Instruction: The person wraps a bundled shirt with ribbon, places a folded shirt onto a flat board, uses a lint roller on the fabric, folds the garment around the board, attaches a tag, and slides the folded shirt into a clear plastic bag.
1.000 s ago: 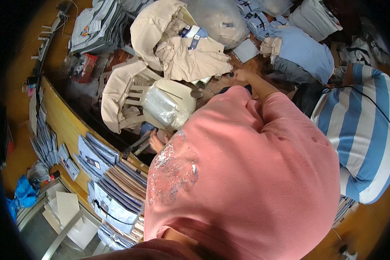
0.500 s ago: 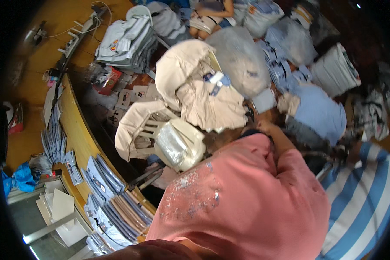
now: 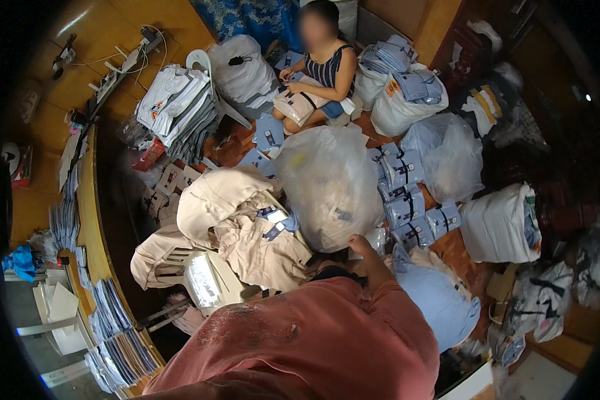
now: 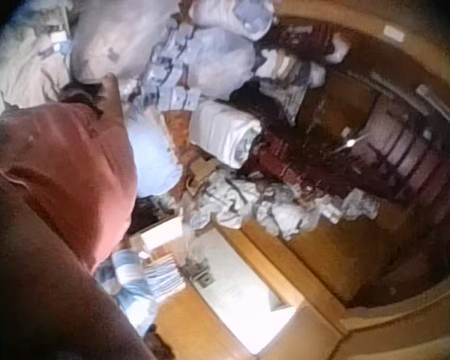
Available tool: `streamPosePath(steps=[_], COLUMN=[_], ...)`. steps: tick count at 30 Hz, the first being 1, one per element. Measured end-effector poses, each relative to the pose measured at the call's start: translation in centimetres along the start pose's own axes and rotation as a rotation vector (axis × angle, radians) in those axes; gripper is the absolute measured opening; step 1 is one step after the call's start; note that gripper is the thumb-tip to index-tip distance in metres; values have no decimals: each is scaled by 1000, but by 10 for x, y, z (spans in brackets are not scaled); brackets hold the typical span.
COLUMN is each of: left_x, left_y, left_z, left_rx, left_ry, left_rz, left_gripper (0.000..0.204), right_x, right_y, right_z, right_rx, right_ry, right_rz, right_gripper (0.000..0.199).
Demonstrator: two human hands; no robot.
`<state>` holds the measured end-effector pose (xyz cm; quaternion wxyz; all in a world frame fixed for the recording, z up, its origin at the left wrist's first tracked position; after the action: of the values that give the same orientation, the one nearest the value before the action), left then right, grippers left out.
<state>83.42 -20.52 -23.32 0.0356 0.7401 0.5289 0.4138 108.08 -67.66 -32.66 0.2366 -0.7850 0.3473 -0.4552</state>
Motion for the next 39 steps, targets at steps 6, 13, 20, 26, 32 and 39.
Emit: streamPosePath(steps=[6,13,20,26,32,39], left_x=[21,26,-46,-73,-110,-129], left_y=[61,32,19,-23,-110,-107], left_z=[-11,-3,17,-69,-117,-117], left_rx=[0,-34,-169,248,487,401], left_ry=[-2,43,183,241,511,395], left_rz=[116,268,144,-128,-287,-400], left_gripper=[39,37,35,36,33,34], right_x=[31,62,72,102,77,32], right_y=[108,105,85,39,-37,-317], right_z=[44,40,83,103,126,114], right_rx=[-185,-362,-68,-148,-496,194], right_ry=[71,-108,-201,-230,-231,-283], right_rz=[146,186,216,133,198,255], right_gripper=[26,27,27,27,17,32])
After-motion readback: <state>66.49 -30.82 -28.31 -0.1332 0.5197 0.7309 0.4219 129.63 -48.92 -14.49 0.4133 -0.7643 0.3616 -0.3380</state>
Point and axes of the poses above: each hand's wrist, its own z-axis towards the middle knuckle, its own x-axis out of the back of the hand, y = z × x, the point moved 7 cm from there along z, towards the middle knuckle, and after that the axes turned 11 degrees about y, right-handed, at the moved point
